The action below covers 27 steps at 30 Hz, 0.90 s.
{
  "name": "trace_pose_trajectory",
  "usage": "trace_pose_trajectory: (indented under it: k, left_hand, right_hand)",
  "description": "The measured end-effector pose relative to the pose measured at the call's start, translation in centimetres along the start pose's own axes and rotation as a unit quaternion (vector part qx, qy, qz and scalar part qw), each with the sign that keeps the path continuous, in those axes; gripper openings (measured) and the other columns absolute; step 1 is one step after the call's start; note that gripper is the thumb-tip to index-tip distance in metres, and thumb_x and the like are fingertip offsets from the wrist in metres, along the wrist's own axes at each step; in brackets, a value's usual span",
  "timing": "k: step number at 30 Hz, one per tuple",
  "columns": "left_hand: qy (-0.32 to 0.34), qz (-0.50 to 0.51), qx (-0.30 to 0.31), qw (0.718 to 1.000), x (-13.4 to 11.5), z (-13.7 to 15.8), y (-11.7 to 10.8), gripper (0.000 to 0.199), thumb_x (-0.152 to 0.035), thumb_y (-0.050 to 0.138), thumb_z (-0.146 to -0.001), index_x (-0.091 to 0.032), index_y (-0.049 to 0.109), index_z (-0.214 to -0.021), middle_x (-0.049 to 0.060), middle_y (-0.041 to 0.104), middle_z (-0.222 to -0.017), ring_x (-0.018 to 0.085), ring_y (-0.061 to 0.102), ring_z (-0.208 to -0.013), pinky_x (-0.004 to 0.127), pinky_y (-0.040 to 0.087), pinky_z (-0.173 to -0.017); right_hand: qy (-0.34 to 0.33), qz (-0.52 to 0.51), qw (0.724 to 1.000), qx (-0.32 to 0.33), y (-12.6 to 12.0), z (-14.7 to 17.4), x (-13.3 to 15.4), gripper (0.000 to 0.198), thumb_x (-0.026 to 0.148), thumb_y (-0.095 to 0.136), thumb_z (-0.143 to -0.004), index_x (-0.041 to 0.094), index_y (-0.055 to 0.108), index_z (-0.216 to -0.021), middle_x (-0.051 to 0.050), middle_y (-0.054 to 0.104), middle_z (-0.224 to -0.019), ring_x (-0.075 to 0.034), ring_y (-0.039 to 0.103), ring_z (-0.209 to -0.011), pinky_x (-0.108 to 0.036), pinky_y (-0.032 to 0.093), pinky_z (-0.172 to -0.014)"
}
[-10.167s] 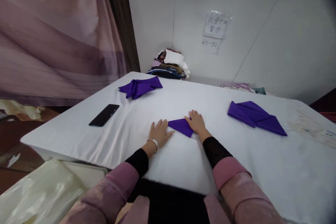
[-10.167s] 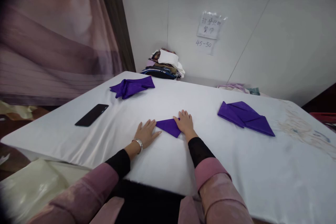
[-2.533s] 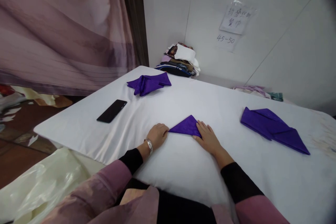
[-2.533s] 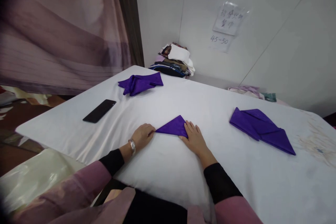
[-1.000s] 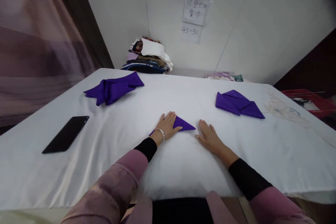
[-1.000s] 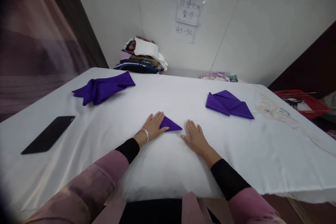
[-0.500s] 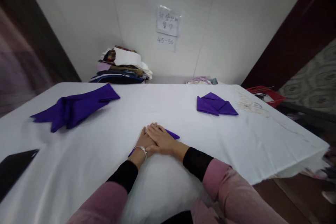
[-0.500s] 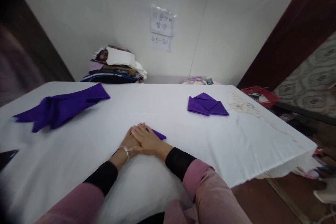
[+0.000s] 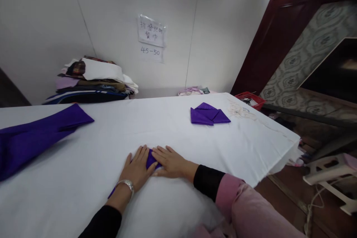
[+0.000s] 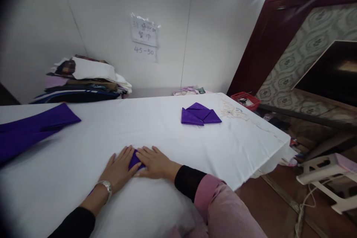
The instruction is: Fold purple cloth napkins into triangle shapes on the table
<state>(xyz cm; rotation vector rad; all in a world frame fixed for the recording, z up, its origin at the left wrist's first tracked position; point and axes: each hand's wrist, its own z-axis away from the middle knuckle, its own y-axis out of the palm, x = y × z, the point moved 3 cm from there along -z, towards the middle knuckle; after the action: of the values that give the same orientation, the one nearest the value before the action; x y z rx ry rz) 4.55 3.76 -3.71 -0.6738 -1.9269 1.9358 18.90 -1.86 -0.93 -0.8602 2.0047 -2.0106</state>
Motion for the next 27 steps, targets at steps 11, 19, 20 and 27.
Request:
trace_pose_trajectory:
  k: [11, 19, 20, 27]
  left_hand:
    - [-0.027, 0.013, -0.001, 1.000, 1.3, 0.6, -0.3, 0.063, -0.043, 0.026, -0.085, -0.012, 0.025, -0.141, 0.007, 0.022, -0.148, 0.025, 0.016, -0.137, 0.051, 0.017, -0.107]
    - [-0.092, 0.002, 0.010, 0.996, 5.1, 3.6, -0.6, 0.058, -0.037, 0.021, -0.088, -0.011, 0.023, -0.141, 0.008, 0.025, -0.147, 0.022, 0.017, -0.137, 0.051, 0.012, -0.109]
    - [-0.097, 0.001, 0.011, 0.995, 5.4, 4.0, -0.7, 0.059, -0.037, 0.021, -0.088, -0.012, 0.023, -0.141, 0.008, 0.025, -0.147, 0.022, 0.017, -0.137, 0.052, 0.012, -0.109]
    - [-0.106, -0.017, 0.009, 0.994, 9.3, 7.7, 0.0, 0.055, -0.034, 0.021, -0.088, -0.017, 0.026, -0.140, 0.004, 0.025, -0.147, 0.022, 0.019, -0.136, 0.053, 0.011, -0.109]
  right_hand:
    - [0.011, -0.003, 1.000, 0.008, 0.0, 0.5, -0.4, 0.076, 0.061, 0.034, -0.086, 0.017, 0.013, -0.144, -0.009, 0.015, -0.150, -0.023, 0.009, -0.138, -0.043, 0.010, -0.110]
    - [0.004, -0.029, 0.999, 0.022, -0.4, 0.6, -0.3, 0.074, 0.061, 0.032, -0.087, 0.018, 0.013, -0.144, -0.009, 0.013, -0.151, -0.023, 0.008, -0.138, -0.044, 0.009, -0.110]
    - [0.002, -0.032, 0.999, 0.021, -0.5, 0.6, -0.3, 0.074, 0.061, 0.032, -0.087, 0.017, 0.014, -0.144, -0.009, 0.013, -0.151, -0.023, 0.008, -0.138, -0.044, 0.009, -0.110]
    - [-0.004, -0.033, 0.999, 0.013, -0.6, 0.7, -0.3, 0.075, 0.062, 0.030, -0.087, 0.016, 0.016, -0.143, -0.010, 0.015, -0.150, -0.024, 0.009, -0.137, -0.045, 0.010, -0.110]
